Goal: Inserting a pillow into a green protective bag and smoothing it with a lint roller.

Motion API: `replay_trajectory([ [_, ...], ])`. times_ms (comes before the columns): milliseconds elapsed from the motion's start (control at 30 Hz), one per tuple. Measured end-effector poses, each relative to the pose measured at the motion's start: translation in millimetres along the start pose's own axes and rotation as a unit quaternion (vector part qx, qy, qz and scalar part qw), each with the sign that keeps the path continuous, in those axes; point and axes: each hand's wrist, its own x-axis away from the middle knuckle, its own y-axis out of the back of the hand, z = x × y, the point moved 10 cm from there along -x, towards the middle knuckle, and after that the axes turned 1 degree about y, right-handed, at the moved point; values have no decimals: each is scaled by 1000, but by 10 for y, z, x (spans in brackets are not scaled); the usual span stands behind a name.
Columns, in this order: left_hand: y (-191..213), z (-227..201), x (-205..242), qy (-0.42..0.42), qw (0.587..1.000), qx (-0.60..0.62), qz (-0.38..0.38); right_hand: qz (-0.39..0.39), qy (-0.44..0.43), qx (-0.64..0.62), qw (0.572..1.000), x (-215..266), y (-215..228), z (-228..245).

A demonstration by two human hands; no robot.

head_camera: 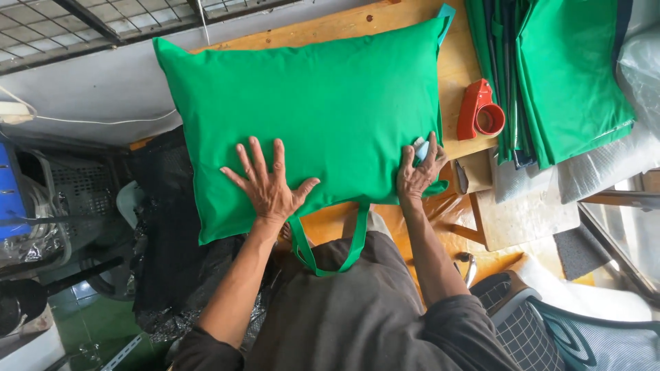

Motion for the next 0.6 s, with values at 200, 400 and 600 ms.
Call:
replay_trajectory([
  [200,-313,11,-266,37,998,-20,-56,5,24,-17,1000,-635,-545,10],
  [400,-531,71,-549,47,995,-61,-64,58,25,-52,997,-1114,-1017,129],
  [600,-519,90,-474,39,996,-55,-56,162,-96,-195,963,-1504,-830,-187],
])
